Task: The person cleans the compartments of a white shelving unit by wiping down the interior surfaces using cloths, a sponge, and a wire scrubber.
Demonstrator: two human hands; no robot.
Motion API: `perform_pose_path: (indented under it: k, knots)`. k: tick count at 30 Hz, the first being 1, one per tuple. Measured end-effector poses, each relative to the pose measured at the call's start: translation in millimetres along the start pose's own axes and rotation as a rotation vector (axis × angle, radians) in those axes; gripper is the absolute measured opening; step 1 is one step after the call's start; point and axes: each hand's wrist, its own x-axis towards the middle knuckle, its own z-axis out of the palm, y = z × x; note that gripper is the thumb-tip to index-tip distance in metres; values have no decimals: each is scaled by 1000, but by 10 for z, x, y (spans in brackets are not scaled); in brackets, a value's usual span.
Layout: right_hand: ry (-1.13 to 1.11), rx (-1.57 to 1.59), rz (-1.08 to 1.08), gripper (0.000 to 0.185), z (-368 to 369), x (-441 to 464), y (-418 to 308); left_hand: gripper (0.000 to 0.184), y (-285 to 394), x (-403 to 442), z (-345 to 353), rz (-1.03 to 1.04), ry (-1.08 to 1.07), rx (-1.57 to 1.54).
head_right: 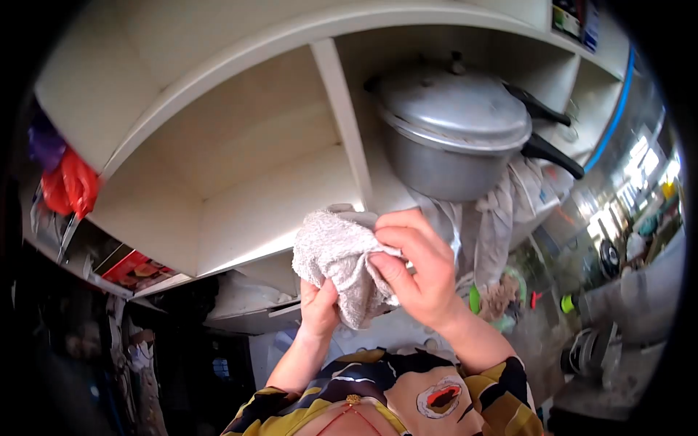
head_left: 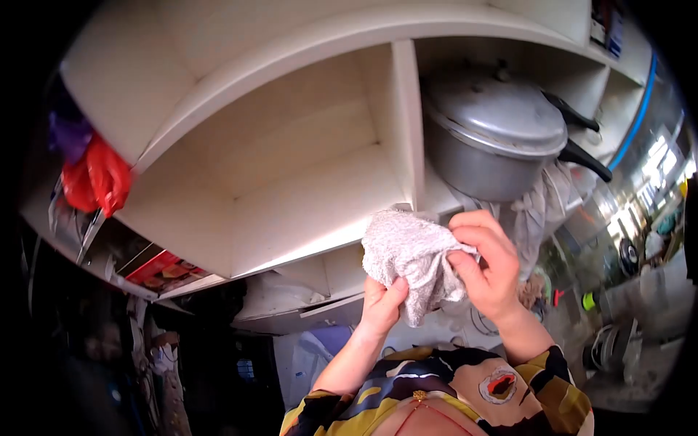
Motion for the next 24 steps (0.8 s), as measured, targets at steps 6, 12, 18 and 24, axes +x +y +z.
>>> perform_pose_path:
  k: [6,12,18,24]
  knots:
    - [-560,407,-207,35,1109,276,-464,68,243,77,-680,178,241,-31]
    - [-359,340,-376,30,1019,694,-564,63,1011,393,-1169,408,398,50]
    - [-261,282,-324,18,682,722,-425,59,1473,1153,-1272,563,341,120]
    - [-62,176,-229,10,56,711,-215,54,1240,1959,-868,465,-137,-240]
